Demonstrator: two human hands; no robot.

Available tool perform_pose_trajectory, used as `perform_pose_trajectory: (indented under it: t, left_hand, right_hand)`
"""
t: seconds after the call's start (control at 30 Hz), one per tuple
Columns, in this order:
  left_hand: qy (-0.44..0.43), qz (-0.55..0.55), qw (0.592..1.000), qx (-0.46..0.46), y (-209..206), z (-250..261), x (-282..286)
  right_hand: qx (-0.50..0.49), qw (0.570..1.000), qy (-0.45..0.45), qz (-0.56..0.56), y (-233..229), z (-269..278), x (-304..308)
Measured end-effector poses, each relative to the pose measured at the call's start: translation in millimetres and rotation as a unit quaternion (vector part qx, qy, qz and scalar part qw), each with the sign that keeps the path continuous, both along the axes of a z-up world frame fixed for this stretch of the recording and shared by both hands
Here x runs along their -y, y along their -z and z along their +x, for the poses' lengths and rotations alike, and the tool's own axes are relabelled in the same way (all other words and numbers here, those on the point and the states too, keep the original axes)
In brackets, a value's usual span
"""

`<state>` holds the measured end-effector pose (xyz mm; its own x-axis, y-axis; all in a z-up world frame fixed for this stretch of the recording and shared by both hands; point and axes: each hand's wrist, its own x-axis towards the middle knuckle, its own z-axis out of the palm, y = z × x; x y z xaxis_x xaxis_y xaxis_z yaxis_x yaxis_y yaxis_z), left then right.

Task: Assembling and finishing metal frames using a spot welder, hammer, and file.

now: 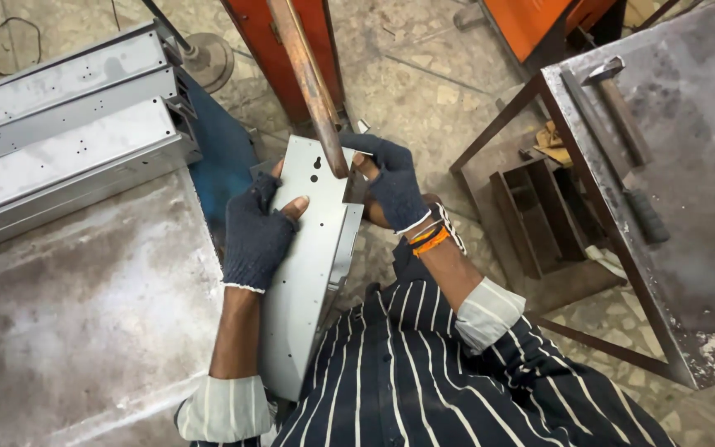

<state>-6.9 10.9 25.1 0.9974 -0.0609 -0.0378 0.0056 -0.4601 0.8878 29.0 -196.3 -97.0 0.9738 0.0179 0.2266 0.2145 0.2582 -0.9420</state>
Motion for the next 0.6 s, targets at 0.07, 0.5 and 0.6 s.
perform_pose_trajectory:
  t: [0.07, 0.5, 0.6]
  left_hand:
    - [0.008, -0.011, 1.0, 0.016, 6, 0, -3]
    - [0.008, -0.035, 0.999, 0.029, 15, -3, -2]
    - [0.009, -0.027, 0.999, 0.031, 12, -4, -2]
  right_hand:
    - [-0.017, 0.999, -0.019, 0.047, -1, -2, -2]
    - [0.031, 0.995, 0.044, -0.087, -3, -3, 2]
    - [0.018, 0.999, -0.021, -0.042, -21, -17, 10]
